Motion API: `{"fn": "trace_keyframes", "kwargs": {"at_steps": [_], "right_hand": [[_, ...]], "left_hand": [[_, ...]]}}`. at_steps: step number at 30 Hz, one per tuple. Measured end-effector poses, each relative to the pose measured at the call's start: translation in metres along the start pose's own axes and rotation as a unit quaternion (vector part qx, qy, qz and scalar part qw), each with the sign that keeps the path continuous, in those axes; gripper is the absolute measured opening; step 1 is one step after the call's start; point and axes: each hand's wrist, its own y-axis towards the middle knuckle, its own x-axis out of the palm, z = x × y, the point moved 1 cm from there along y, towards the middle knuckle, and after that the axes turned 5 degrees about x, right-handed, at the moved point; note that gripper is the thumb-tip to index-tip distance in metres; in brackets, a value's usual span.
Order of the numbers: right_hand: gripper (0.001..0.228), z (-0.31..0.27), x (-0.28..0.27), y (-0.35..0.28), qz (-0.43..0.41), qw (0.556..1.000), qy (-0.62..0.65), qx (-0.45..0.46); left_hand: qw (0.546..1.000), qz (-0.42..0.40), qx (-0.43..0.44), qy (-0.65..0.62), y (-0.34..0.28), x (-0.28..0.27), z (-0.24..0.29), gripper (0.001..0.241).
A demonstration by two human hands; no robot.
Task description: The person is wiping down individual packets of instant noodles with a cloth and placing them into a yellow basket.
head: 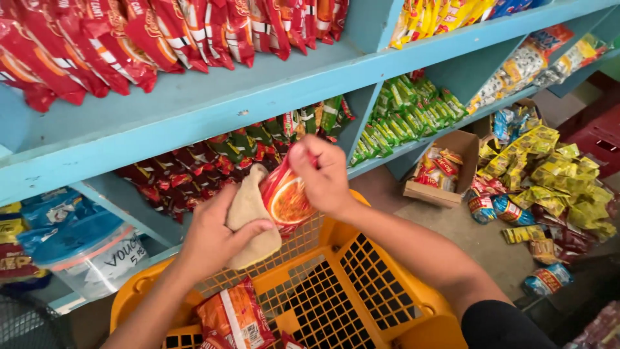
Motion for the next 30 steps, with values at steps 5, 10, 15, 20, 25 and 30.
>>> {"fn": "trace_keyframes", "kwargs": {"at_steps": [5,10,15,20,25,30], "right_hand": [[0.038,0.020,-0.004,0.001,0.090,0.982,0.131,0.102],[0.041,0.012,-0.011,0.007,0.129,0.963,0.173,0.162],[0.039,0.020,-0.009,0.008,0.142,0.962,0.170,0.161],[0.042,0.013,-0.008,0.015,0.121,0.989,0.069,0.040],[0.044,0.008,-0.012,0.014,0.081,0.996,-0.007,-0.021],[0.037,-0.011,-0.001,0.009,-0.045,0.980,-0.110,-0.157]], "left_hand": [[0.982,0.082,-0.086,-0.145,0.003,-0.005,-0.002,0.045],[0.962,0.161,-0.106,-0.195,0.010,-0.009,-0.003,0.029],[0.950,0.181,-0.128,-0.220,0.005,-0.010,-0.011,0.016],[0.955,0.198,-0.092,-0.199,0.003,-0.018,-0.016,0.011],[0.967,0.217,-0.073,-0.113,0.002,-0.018,-0.004,0.011],[0.970,0.237,0.002,-0.063,0.001,-0.013,0.008,0.036]]}}
